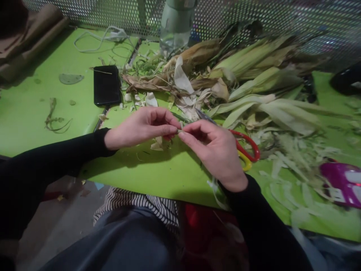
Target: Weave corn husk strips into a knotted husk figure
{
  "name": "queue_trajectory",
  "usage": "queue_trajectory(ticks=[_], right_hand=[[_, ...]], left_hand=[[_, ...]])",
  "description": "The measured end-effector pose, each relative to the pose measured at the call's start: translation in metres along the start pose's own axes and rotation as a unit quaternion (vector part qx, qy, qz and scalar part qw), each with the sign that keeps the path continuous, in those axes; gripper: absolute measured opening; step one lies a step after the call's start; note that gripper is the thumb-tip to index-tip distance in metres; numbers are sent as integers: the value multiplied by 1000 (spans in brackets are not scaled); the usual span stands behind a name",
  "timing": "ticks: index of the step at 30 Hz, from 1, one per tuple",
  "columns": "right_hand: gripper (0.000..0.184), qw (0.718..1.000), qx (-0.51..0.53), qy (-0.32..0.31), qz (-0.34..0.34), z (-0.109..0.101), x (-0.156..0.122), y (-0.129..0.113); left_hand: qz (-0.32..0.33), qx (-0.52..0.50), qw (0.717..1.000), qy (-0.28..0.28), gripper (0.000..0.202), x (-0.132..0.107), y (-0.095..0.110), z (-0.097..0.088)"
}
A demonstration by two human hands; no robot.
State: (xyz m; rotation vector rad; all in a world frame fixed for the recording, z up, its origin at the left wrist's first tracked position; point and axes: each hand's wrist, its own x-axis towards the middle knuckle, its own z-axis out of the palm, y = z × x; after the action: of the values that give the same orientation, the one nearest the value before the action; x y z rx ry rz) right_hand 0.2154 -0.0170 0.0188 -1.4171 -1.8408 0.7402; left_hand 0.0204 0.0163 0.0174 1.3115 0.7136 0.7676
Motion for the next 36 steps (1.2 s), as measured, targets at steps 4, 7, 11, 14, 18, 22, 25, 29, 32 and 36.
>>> queue_trajectory(ticks=[4, 7, 11, 14, 18, 22, 25, 29, 32, 36], right_hand=[[21, 998, 47, -35, 35, 2, 5, 4], [23, 993, 98, -42, 60, 2, 6, 9], [23, 986, 143, -49, 74, 1, 5, 11], [24, 987, 133, -60, 75, 1, 5, 9], [22, 999, 30, -24, 23, 5, 1, 5], [17, 992, -89, 51, -70, 9, -5, 5], [12, 986, -125, 52, -96, 9, -7, 6], [8, 982, -137, 56, -120, 10, -8, 5], [5, 985, -114, 61, -112, 10, -8, 6], [9, 998, 52, 20, 10, 8, -4, 9]], left_hand=[[-27, 28, 999, -11, 5, 3, -10, -1], [26, 97, 995, -5, 10, 2, -13, -2], [115, 198, 973, 17, 11, -2, -11, -3], [98, 173, 980, 21, 7, -2, -9, -2], [-21, 34, 999, 18, 5, 0, -9, -1], [-68, -28, 997, 20, 4, 1, -7, -1], [-50, -2, 998, 29, 4, 0, -8, 1], [6, 70, 997, 39, 3, -3, -12, 6], [52, 128, 989, 56, 3, -4, -15, 7], [85, 124, 988, 13, 8, -3, -14, 2]])
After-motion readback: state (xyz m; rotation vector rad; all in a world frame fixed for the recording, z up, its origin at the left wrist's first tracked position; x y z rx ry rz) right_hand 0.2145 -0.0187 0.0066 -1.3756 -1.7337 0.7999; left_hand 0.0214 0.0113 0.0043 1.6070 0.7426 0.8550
